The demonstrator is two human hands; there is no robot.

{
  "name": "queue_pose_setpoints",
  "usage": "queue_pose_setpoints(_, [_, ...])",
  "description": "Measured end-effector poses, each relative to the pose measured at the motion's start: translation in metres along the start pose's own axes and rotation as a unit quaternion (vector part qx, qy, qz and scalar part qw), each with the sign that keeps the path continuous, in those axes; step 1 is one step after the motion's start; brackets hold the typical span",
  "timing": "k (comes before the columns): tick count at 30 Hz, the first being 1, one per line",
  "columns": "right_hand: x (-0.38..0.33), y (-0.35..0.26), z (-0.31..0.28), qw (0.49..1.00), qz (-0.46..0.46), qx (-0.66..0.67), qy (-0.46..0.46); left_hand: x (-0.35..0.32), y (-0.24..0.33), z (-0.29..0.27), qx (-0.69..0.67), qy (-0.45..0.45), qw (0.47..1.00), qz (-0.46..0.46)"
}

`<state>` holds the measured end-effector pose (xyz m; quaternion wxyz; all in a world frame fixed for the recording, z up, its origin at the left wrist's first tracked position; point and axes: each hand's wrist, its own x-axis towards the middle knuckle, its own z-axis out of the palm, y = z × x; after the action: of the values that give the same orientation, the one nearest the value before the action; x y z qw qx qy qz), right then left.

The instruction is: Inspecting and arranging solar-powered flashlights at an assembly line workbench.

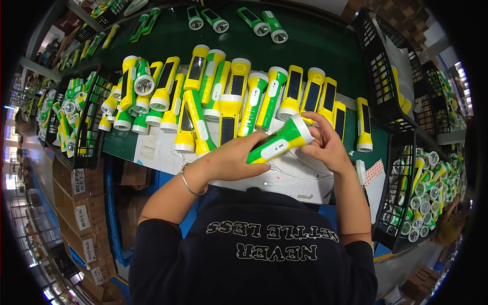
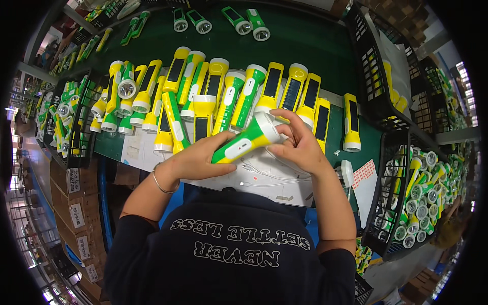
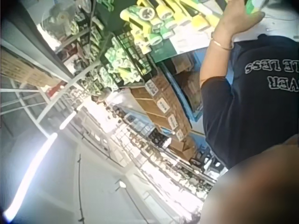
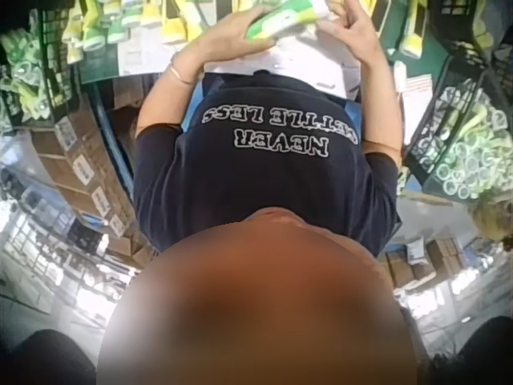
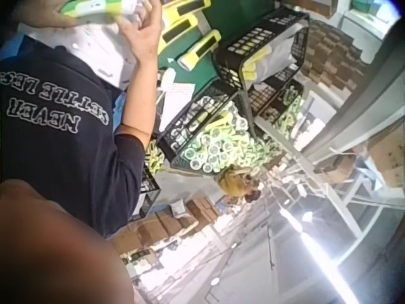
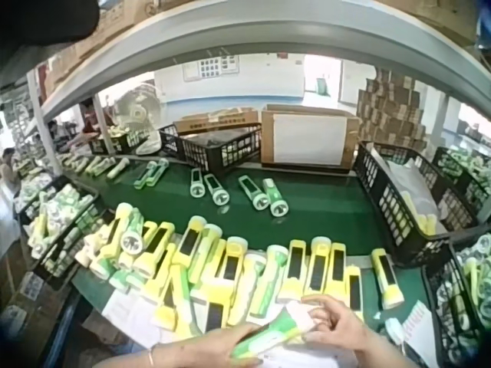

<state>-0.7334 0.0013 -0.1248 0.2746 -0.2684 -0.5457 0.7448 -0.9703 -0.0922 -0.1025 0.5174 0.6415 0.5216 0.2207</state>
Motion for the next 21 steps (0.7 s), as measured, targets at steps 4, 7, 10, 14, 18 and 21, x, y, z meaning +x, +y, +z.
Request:
queue_pose_setpoints(4, [0.004, 0.047, -0.008, 0.927, -0.028, -0.361, 0.094, 0.001, -0.003, 0.01, -0.061, 0.035, 0.997, 0.01])
queue_pose_setpoints(7, [0.012, 0.049, 0.019, 0.78, 0.011, -0.612, 0.131, 0.004, -0.007, 0.014, -0.081, 0.06, 0.995, 0.022])
queue_pose_setpoints(10, [0.018, 0.053, 0.029, 0.793, 0.017, -0.595, 0.131, 0.007, -0.014, 0.019, -0.067, 0.083, 0.993, 0.044])
queue_pose_setpoints(14, [-0.001, 0.045, 0.005, 0.977, 0.03, -0.198, 0.078, 0.01, -0.02, 0.025, -0.049, 0.13, 0.989, 0.059])
queue_pose_setpoints(18, [-0.008, 0.016, 0.005, 0.994, 0.038, -0.08, 0.057, 0.021, -0.021, 0.03, -0.039, 0.13, 0.989, 0.065])
queue_pose_setpoints(21, [-0.007, 0.013, 0.003, 0.994, 0.051, -0.066, 0.07, 0.026, -0.018, 0.036, -0.03, 0.137, 0.989, 0.05])
